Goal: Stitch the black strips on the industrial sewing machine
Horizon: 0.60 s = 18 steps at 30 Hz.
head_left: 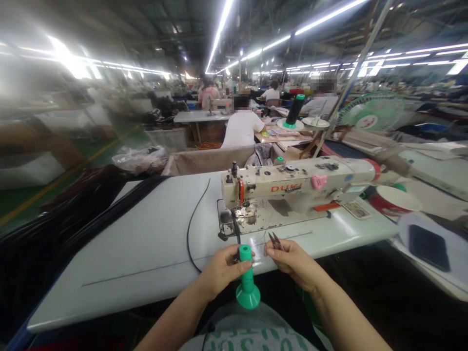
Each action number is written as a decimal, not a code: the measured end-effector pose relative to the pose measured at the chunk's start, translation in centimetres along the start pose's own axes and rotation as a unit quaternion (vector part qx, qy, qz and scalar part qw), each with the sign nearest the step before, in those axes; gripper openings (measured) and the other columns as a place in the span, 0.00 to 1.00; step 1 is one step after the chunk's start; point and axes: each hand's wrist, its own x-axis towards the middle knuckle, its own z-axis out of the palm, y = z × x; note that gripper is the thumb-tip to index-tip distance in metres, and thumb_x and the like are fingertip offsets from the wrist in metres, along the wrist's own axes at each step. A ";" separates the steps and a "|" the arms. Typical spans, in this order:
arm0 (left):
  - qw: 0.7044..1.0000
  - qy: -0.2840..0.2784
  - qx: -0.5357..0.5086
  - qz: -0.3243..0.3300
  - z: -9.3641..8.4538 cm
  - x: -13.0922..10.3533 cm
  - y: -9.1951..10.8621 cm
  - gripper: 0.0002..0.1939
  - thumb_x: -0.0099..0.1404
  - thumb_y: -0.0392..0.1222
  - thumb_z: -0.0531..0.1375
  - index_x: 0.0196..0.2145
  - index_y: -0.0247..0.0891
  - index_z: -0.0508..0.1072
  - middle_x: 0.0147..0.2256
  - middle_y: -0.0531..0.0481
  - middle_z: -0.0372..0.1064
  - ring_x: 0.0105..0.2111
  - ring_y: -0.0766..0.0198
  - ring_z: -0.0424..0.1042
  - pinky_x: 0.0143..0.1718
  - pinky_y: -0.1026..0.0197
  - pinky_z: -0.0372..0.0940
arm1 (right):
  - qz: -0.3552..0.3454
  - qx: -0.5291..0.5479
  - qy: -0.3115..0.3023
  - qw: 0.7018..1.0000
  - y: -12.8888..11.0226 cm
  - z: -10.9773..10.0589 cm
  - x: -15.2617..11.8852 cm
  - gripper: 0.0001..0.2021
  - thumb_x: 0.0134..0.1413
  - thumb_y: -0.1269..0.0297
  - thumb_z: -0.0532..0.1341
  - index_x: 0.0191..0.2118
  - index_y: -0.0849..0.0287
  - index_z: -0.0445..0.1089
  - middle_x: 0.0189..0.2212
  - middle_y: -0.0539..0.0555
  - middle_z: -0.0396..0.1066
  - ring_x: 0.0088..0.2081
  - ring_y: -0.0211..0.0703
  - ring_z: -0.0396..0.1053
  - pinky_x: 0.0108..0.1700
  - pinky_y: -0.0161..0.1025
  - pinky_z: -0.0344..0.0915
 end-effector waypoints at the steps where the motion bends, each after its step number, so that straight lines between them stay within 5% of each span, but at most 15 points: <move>1: 1.000 0.002 -0.008 -0.001 0.1 0.0 -0.1 0.26 0.59 0.57 0.71 0.46 0.35 0.80 0.42 0.43 0.77 0.43 0.55 0.74 0.47 0.56 0.68 | 0.013 0.028 -0.003 1.000 0.5 0.3 0.0 0.24 0.45 0.45 0.76 0.32 0.59 0.68 0.17 0.37 0.43 0.20 0.28 0.35 0.23 0.35 0.31; 6: 0.999 0.030 -0.027 -0.002 0.1 0.2 -0.8 0.26 0.59 0.58 0.72 0.46 0.34 0.80 0.43 0.42 0.79 0.44 0.53 0.75 0.50 0.55 0.68 | 0.084 0.066 -0.067 0.992 3.7 2.4 -0.2 0.21 0.45 0.49 0.75 0.32 0.60 0.70 0.15 0.36 0.45 0.18 0.27 0.35 0.22 0.34 0.31; 11: 0.998 0.047 -0.030 -0.018 -0.5 0.0 -0.7 0.26 0.57 0.57 0.73 0.46 0.35 0.81 0.44 0.41 0.79 0.47 0.52 0.75 0.52 0.54 0.67 | 0.099 -0.012 -0.039 0.994 5.8 3.2 0.0 0.17 0.46 0.52 0.72 0.30 0.59 0.70 0.15 0.38 0.48 0.18 0.28 0.39 0.23 0.34 0.33; 18: 0.991 0.019 -0.125 -0.037 -1.4 -0.7 -1.1 0.24 0.60 0.55 0.71 0.47 0.35 0.81 0.41 0.41 0.79 0.41 0.57 0.75 0.46 0.56 0.68 | 0.025 -0.183 -0.021 0.983 7.1 2.1 1.1 0.14 0.47 0.54 0.68 0.25 0.59 0.69 0.21 0.45 0.60 0.27 0.35 0.54 0.31 0.36 0.50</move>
